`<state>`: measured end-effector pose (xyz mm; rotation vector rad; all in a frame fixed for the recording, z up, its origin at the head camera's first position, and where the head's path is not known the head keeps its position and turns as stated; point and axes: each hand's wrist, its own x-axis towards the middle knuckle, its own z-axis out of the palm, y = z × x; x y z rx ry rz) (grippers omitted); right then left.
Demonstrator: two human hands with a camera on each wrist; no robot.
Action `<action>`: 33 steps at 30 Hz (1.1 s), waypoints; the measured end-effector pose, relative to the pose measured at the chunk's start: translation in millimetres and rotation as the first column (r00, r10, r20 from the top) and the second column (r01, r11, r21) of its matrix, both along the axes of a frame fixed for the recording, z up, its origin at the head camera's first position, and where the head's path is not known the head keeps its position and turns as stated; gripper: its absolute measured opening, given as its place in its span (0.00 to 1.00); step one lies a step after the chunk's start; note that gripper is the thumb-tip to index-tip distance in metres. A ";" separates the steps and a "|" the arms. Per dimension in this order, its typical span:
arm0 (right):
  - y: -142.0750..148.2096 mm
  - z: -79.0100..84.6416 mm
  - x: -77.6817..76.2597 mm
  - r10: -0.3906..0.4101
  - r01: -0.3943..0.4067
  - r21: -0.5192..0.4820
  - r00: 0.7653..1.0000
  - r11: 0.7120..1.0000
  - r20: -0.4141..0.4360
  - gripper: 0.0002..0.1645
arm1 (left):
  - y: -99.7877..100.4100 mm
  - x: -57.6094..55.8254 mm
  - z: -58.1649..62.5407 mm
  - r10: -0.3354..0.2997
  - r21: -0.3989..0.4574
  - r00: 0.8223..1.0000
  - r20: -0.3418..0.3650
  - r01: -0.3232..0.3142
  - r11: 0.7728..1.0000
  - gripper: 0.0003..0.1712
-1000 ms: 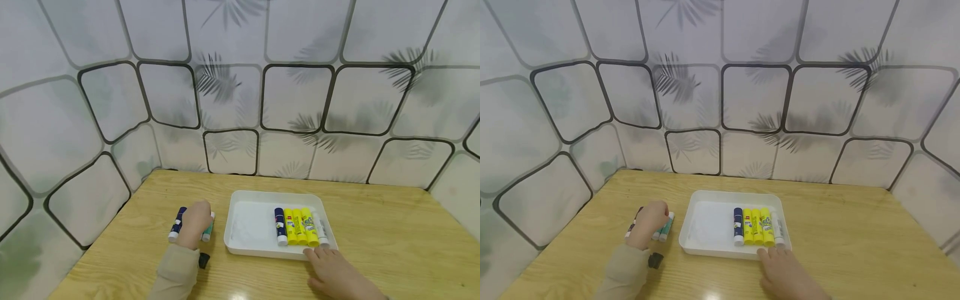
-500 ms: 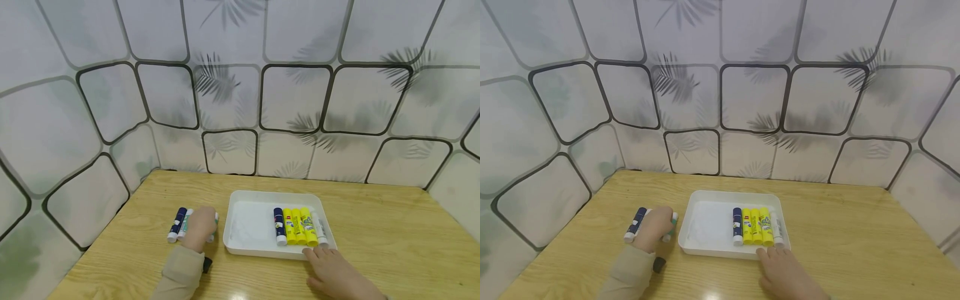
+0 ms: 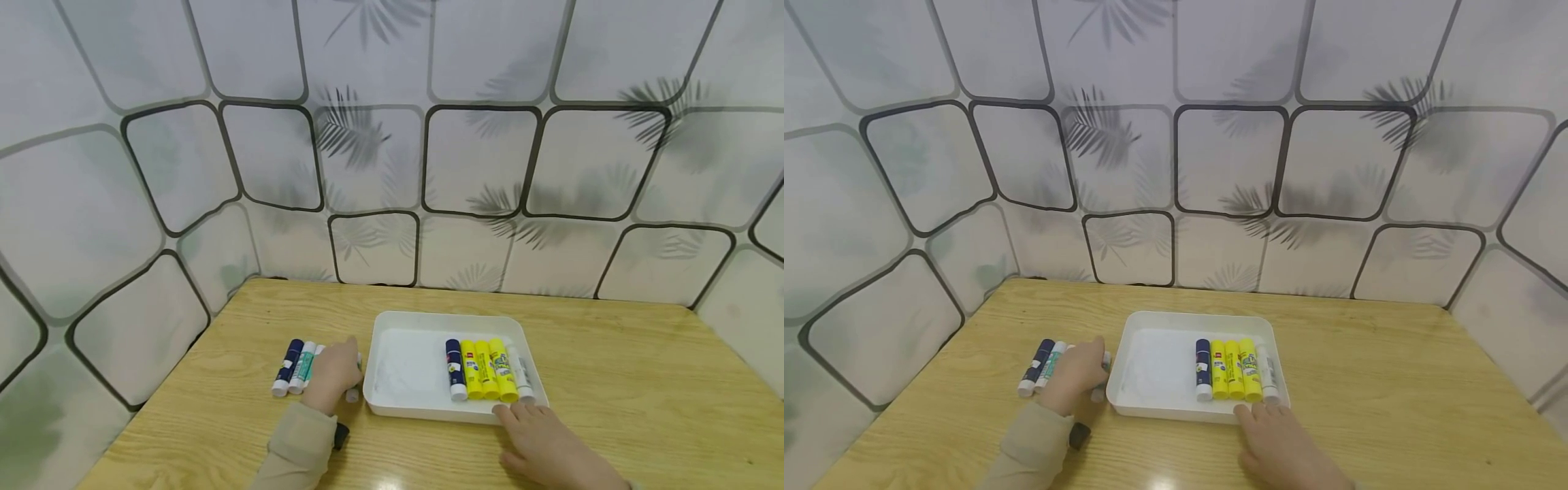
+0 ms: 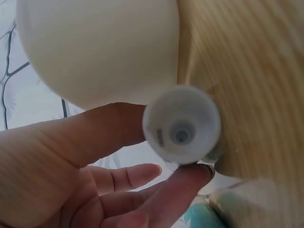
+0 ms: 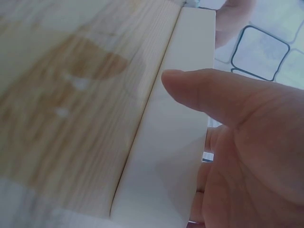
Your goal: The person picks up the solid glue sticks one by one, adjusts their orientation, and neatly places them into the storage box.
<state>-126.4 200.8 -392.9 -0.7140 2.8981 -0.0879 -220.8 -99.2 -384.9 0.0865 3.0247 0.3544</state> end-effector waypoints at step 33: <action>0.1 0.3 0.6 -0.002 0.001 -0.021 1.000 1.000 -0.011 0.28 | 6.2 22.7 47.9 0.007 0.068 0.991 -0.130 0.002 0.998 0.38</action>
